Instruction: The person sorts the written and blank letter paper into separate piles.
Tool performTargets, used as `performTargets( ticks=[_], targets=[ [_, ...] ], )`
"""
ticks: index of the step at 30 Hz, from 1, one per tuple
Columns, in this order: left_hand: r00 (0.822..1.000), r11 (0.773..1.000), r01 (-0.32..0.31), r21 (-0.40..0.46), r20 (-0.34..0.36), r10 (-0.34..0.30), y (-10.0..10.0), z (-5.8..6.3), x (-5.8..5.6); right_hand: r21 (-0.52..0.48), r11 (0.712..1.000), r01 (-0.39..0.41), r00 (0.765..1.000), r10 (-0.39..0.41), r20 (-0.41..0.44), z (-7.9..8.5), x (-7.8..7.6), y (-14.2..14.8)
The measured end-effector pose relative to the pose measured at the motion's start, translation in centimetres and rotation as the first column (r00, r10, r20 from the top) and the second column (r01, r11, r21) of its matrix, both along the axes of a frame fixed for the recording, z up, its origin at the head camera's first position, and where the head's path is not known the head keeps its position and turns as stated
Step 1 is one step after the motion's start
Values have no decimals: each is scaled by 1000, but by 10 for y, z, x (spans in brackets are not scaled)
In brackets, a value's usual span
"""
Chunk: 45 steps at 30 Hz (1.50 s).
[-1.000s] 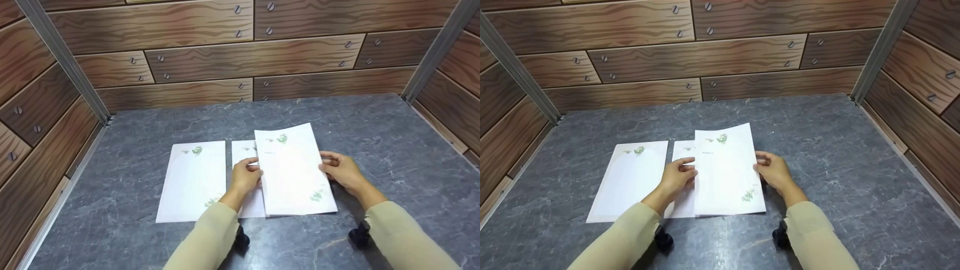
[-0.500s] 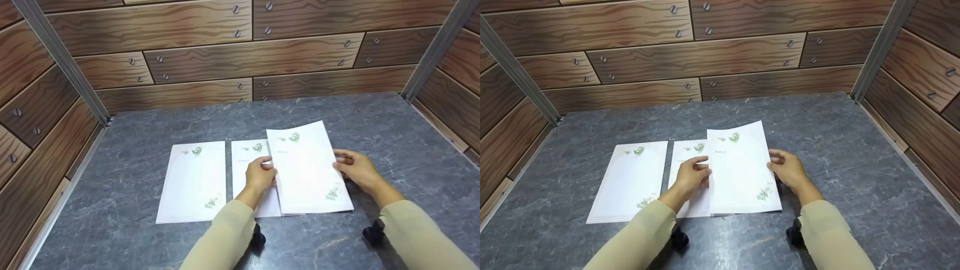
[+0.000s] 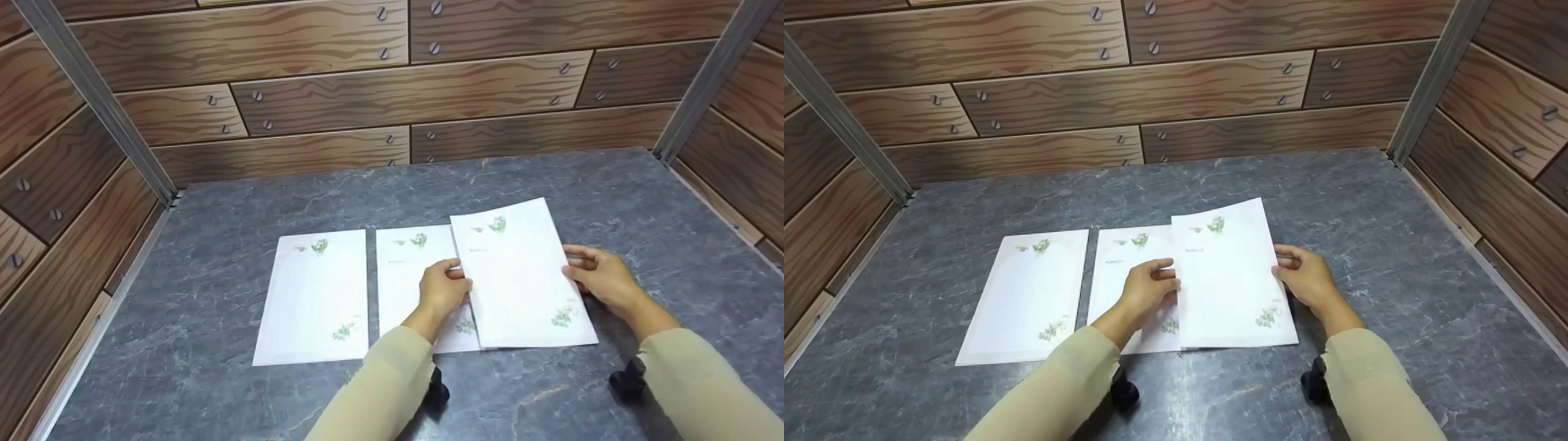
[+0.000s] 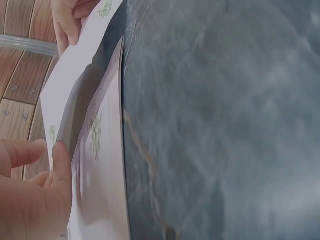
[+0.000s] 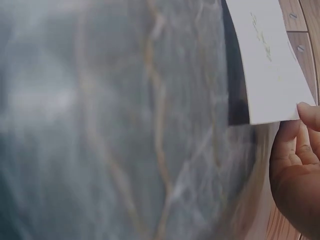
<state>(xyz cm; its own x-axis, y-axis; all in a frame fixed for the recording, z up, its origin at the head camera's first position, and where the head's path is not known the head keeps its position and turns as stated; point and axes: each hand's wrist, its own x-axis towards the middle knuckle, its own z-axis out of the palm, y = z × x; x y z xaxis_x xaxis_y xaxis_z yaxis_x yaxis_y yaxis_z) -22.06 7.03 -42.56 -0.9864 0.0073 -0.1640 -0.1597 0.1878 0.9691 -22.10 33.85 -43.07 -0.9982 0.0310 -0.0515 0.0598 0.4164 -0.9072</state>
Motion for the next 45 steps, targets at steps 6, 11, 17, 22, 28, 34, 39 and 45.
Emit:
performTargets(
  ticks=[6, 11, 17, 22, 28, 34, 39, 45],
  targets=[
    [998, 998, 56, 4, 21, -56, 6, 3, 4, -32, 999, -4, 1000, 3, -9, 0, 0, 9],
    [995, 996, 92, 22, 23, -92, 9, 4, 7, -27, 1000, -4, 1000, 4, -16, -2, 1, 13],
    [993, 993, 106, 58, 52, -109, 14, 7, 9, 27, 999, 17, 1000, -17, -2, -2, 3, 19],
    [990, 989, 119, 87, 61, -124, 17, 8, 10, 68, 997, 23, 1000, -24, 8, -2, 4, 23],
    [990, 987, 127, 100, 47, -132, 20, 8, 10, 125, 992, 30, 1000, -29, -7, -3, 4, 26],
    [986, 985, 155, 82, 43, -159, 21, 9, 11, 192, 981, 36, 999, -36, -5, -2, 5, 28],
    [980, 979, 189, 75, 50, -193, 22, 10, 12, 266, 963, 34, 999, -24, -39, -1, 5, 30],
    [978, 978, 199, 64, 51, -203, 25, 11, 12, 320, 946, 51, 997, -29, -72, -1, 5, 31]
  ],
)
